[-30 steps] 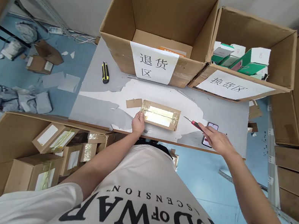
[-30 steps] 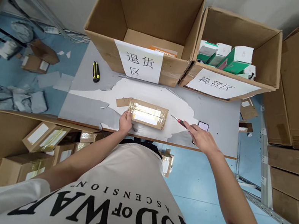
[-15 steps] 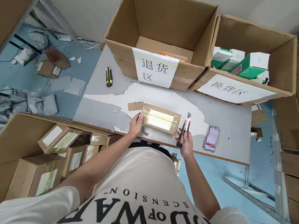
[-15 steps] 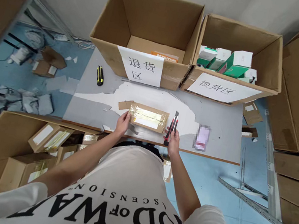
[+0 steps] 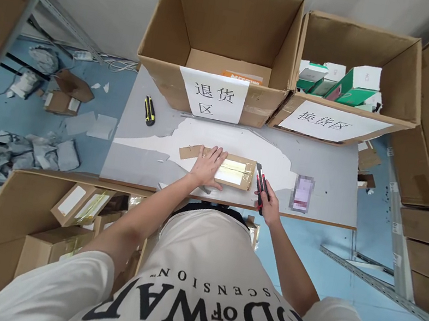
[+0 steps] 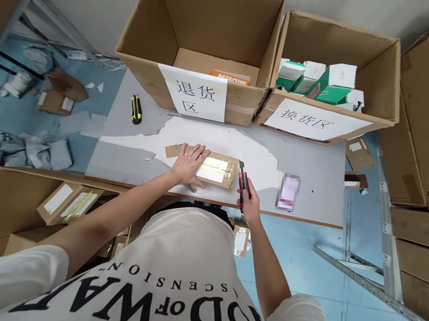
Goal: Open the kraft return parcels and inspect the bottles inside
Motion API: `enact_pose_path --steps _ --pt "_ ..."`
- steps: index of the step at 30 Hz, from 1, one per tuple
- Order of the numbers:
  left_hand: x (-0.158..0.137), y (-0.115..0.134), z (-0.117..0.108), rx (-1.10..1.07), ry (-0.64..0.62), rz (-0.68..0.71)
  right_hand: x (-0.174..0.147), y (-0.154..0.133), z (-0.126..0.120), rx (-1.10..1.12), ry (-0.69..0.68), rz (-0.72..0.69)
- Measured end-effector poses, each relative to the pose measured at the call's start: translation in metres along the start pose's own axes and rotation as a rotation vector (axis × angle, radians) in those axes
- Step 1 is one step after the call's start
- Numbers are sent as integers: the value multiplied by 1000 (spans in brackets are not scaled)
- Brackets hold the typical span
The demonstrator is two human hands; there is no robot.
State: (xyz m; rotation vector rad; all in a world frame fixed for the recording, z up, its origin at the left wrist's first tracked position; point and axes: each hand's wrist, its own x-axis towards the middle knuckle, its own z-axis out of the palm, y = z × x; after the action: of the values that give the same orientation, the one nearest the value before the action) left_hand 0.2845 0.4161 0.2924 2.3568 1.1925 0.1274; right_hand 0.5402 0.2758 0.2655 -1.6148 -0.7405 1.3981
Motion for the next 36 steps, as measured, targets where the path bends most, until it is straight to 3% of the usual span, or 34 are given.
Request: enact_pose_path --steps 9,17,23,27,31,36 --pt "-1 -2 5 -55 92 23 -6 -12 -17 -182 -86 2" --pt "0 3 -1 180 1 -23 -13 -14 -50 -260 -252 80" --pt "0 3 -3 215 -13 -16 -38 -8 -54 -254 -329 138" --pt "1 2 -3 199 -22 -9 -44 -2 -57 -253 -274 137" --pt "0 2 -2 172 -25 4 -45 1 -58 -150 -96 56" --pt "0 0 -4 48 12 -30 -28 -7 -22 174 100 -20"
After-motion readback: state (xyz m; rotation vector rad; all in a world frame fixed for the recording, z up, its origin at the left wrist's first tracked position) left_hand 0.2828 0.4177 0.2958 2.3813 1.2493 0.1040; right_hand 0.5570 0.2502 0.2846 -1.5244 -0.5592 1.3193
